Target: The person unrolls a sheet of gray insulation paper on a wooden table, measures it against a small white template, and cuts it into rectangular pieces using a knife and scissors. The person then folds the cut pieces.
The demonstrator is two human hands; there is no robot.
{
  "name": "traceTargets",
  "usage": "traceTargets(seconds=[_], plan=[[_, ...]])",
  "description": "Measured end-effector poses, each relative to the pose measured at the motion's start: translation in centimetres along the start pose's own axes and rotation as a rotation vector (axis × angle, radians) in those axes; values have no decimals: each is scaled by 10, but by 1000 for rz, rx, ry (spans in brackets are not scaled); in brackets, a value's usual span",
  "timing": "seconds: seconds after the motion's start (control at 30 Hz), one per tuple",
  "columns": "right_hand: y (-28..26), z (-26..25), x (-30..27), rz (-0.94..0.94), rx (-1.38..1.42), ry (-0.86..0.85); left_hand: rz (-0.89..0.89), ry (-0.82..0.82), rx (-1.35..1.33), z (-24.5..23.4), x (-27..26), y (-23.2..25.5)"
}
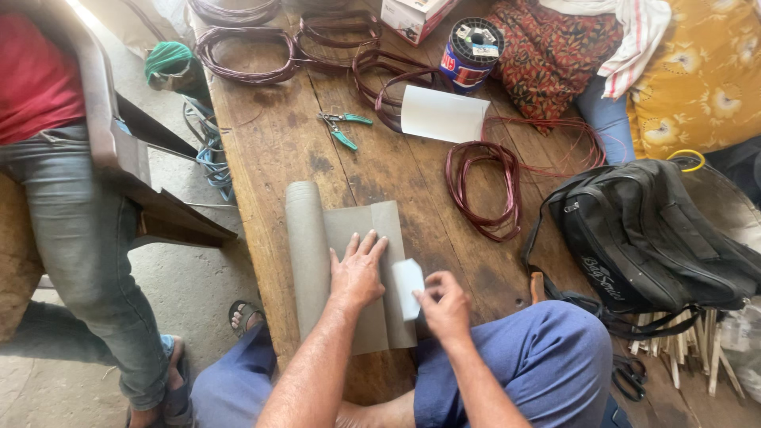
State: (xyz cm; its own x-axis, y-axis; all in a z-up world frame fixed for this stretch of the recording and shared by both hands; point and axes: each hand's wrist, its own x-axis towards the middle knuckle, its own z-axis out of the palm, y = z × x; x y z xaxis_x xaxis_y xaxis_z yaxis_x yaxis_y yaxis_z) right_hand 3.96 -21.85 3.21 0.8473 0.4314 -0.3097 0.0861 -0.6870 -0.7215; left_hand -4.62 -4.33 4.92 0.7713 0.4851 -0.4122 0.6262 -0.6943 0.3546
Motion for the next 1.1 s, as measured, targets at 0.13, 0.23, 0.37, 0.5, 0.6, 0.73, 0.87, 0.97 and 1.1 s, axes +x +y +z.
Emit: traceTargets(seconds=[0.13,0.23,0.37,0.5,0.6,0.73,0.87,0.97,1.1], plan=[[-10,9,23,-152,123,141,-18,-45,-24,0,1,0],[-17,31,43,-218,56,113,-19,-4,-25,1,2,-1],[-16,46,58,-265,-131,10,-23,41,-54,7,3,-5],[-18,44,57,-299,-217,9,-25,32,-56,9,6,-5],[-23,44,49,-310,-195,-11,-19,53,-59,11,6,-5],[-27,44,41,-326,-213,33,-10,68,-51,13,8,-5],[-28,47,39,-354,-219,49,1,51,-32,16,7,-7],[-25,46,46,-283,-209,26,0,49,-72,18,9,-8],[-7,49,51,-190,-178,-8,-6,79,-137,23,9,-10]])
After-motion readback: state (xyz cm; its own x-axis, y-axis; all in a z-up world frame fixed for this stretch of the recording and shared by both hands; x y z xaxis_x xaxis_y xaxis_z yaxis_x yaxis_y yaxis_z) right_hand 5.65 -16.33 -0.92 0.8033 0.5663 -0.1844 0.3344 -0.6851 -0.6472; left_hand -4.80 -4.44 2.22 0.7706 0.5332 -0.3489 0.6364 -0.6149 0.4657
